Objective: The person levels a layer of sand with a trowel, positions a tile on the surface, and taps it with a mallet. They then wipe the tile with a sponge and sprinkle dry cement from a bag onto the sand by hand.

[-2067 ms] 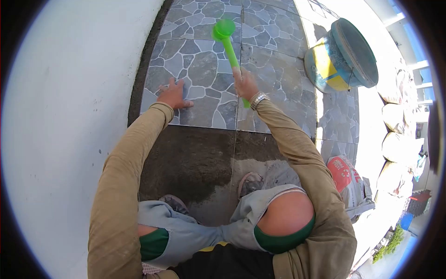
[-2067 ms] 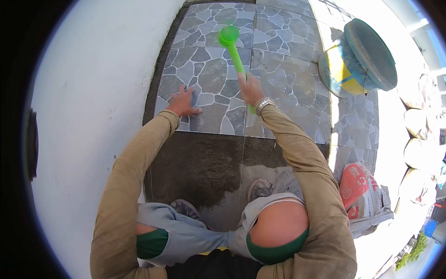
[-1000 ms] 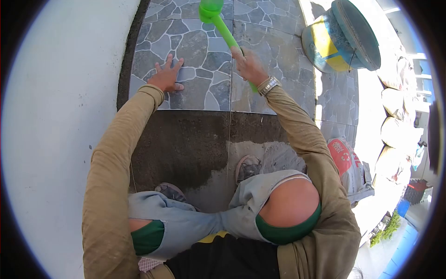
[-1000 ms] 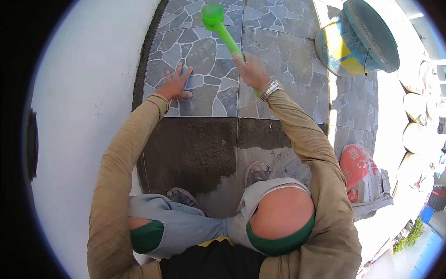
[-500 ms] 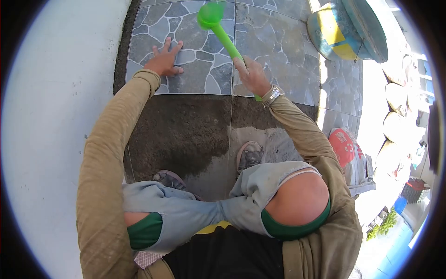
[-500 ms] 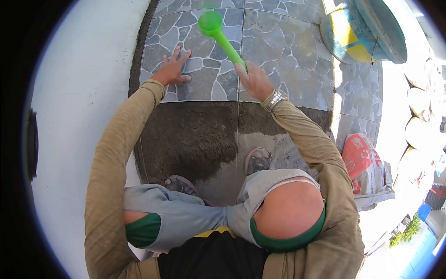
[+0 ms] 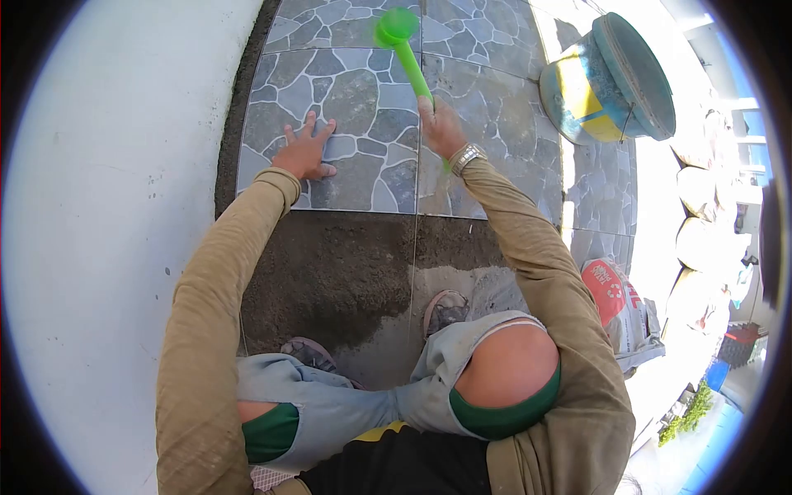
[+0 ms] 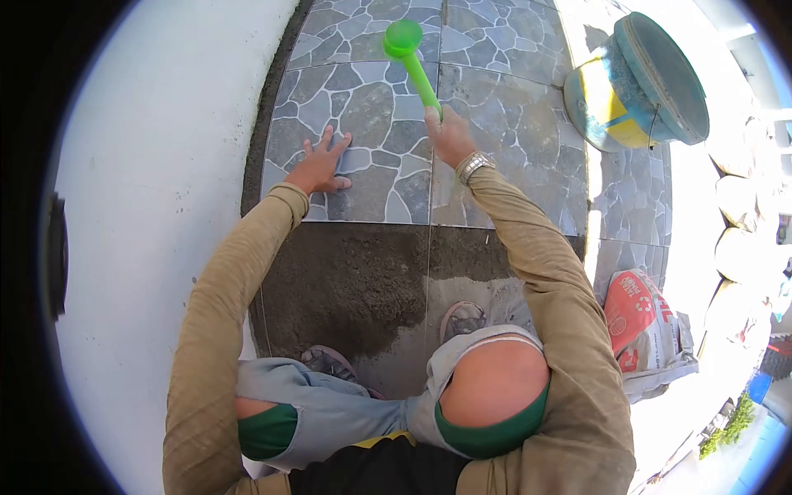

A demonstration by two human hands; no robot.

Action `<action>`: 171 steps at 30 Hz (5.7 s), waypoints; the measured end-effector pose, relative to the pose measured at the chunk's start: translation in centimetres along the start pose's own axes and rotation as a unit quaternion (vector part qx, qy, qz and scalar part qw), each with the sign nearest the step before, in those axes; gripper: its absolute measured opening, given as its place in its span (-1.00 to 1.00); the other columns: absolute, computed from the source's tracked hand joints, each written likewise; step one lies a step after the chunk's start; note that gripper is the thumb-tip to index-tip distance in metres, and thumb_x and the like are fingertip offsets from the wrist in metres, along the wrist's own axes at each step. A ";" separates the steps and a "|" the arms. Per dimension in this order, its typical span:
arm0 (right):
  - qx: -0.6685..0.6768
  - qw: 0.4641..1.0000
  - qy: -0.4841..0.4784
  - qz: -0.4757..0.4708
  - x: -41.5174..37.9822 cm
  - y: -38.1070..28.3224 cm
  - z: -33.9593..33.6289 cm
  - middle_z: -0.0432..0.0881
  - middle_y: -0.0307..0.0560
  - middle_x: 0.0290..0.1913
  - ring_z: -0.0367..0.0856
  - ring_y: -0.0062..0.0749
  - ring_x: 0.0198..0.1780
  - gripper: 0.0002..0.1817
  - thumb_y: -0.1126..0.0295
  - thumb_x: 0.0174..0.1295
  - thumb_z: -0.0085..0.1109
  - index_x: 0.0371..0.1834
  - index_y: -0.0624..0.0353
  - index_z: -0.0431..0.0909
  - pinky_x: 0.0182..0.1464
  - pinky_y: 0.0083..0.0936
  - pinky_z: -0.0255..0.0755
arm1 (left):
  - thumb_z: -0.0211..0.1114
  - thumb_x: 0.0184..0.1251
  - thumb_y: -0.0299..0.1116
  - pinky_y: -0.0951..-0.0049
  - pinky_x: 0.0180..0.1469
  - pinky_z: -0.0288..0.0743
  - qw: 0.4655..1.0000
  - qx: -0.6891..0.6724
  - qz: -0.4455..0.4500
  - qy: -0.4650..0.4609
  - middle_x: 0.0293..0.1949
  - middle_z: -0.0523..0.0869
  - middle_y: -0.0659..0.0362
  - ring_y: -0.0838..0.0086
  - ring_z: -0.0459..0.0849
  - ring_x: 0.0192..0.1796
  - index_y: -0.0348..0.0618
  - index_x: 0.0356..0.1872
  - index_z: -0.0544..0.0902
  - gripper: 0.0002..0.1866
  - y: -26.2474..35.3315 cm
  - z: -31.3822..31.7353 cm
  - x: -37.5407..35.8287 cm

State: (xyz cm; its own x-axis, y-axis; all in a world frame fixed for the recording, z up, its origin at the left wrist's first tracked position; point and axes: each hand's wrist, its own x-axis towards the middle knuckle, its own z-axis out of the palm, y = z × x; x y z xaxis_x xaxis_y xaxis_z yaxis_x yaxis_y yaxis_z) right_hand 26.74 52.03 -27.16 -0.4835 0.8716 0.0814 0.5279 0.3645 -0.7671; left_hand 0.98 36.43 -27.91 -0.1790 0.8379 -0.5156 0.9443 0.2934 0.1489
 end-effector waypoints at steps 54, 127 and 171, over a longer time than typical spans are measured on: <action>0.000 0.978 -0.166 0.126 -5.8 -3.3 -1.3 0.37 -0.30 -0.69 0.35 -0.56 -0.75 -0.47 -0.09 0.52 -0.02 -0.39 0.18 0.51 -0.71 -0.42 0.21 | 0.17 0.50 -0.07 -0.46 0.46 -0.04 0.993 -0.082 -0.037 0.082 0.59 -0.13 -0.36 -0.57 -0.07 0.53 0.01 0.63 0.06 -0.22 0.8 7.5 -13.6; -0.404 0.899 0.135 0.105 -9.5 13.0 -10.0 0.52 0.11 -0.01 0.52 0.05 0.10 -0.62 0.07 0.40 0.07 -0.05 0.20 0.51 0.13 -0.03 0.37 | -0.05 0.63 -0.06 0.05 0.64 -0.12 0.840 -0.043 0.539 -0.031 0.60 0.12 -0.09 0.04 0.07 0.63 -0.23 0.55 0.20 -0.36 12.4 6.6 -6.7; -0.391 0.904 0.148 0.089 -9.6 12.2 -10.1 0.55 0.17 -0.03 0.52 0.11 0.09 -0.62 0.07 0.41 0.06 -0.08 0.21 0.52 0.12 0.01 0.39 | 0.19 0.20 -0.48 0.27 0.08 0.47 0.364 -0.883 -0.290 0.061 -0.11 0.56 0.08 0.32 0.57 -0.04 -0.25 -0.16 0.52 -0.81 3.4 9.9 -11.2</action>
State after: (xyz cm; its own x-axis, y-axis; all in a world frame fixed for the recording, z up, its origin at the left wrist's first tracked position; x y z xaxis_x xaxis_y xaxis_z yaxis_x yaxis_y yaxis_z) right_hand 44.88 51.40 -30.94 -0.1945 0.9468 0.2565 0.9672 0.2287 -0.1106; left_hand 8.96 23.52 -30.02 -0.3197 0.3827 -0.8668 -0.8930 0.1843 0.4107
